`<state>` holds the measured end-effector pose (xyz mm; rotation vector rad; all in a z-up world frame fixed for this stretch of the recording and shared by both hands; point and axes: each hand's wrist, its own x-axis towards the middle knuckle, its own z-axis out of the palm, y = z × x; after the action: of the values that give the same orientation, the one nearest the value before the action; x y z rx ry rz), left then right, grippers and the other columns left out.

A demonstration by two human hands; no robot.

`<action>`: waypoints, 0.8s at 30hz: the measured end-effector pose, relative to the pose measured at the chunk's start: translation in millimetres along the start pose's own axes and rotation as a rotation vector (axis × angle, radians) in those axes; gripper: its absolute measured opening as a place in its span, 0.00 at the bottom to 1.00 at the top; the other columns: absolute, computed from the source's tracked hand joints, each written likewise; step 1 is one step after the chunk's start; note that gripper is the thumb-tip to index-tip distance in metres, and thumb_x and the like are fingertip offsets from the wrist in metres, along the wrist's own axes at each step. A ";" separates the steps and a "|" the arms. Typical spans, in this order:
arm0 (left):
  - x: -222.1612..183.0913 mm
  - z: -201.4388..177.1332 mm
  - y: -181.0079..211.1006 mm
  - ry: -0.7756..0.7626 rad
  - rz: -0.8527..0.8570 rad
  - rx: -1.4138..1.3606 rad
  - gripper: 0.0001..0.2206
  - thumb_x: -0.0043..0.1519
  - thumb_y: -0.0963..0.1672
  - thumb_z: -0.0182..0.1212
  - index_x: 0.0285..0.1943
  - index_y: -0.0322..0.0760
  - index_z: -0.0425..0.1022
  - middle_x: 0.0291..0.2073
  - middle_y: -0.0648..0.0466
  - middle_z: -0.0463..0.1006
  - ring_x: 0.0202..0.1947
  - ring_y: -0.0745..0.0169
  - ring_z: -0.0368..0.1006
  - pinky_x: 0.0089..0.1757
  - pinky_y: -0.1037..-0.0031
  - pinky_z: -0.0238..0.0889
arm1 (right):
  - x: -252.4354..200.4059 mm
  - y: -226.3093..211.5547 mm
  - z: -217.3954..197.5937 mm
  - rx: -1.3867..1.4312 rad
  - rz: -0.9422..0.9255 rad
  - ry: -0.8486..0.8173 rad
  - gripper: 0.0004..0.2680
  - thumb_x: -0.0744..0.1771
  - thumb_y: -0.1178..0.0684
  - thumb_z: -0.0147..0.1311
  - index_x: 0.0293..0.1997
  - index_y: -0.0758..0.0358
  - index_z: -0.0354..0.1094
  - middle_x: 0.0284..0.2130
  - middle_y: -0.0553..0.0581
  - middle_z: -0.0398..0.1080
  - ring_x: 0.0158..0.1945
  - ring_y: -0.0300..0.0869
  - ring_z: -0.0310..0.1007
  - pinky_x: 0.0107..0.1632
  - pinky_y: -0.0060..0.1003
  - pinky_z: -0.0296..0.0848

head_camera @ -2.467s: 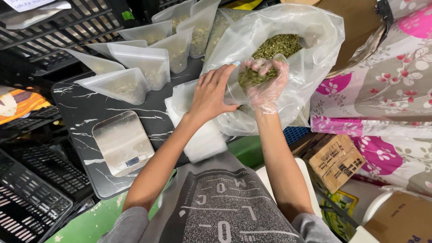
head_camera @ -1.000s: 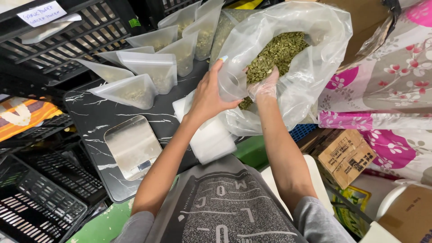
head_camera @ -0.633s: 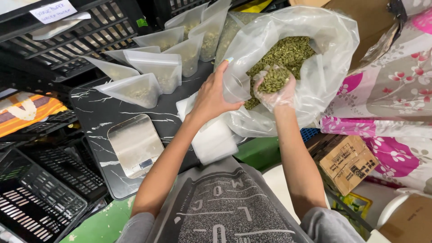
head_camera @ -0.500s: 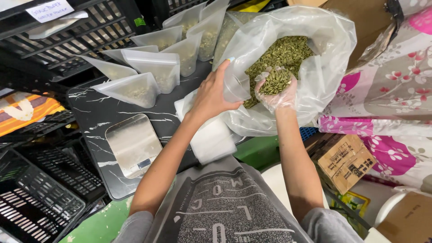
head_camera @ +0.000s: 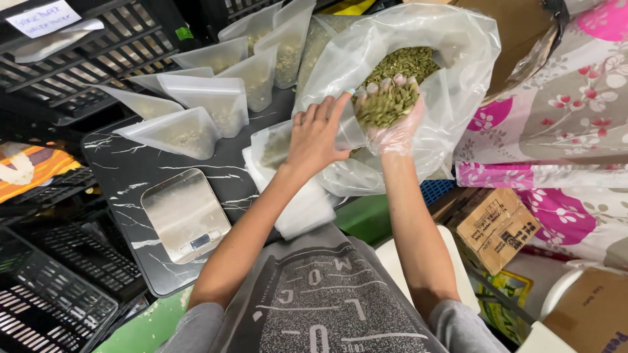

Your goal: Packaging dried herbs from a large bulk bag into individual retail pouches using a scale for weight verification

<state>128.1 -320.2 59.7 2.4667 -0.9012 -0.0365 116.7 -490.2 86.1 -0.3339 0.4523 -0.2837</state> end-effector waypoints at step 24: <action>-2.7 -5.2 3.2 0.098 0.016 -0.096 0.56 0.40 0.51 0.80 0.80 0.48 0.48 0.62 0.44 0.71 0.61 0.48 0.67 0.58 0.51 0.57 | 61.4 -0.9 -42.6 -0.741 -0.257 0.178 0.07 0.66 0.44 0.52 0.31 0.50 0.71 0.30 0.51 0.77 0.45 0.46 0.79 0.64 0.50 0.68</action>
<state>125.0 -318.2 65.3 2.3511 -0.8572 0.0452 149.5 -522.5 27.2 -1.1017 0.6852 -0.3924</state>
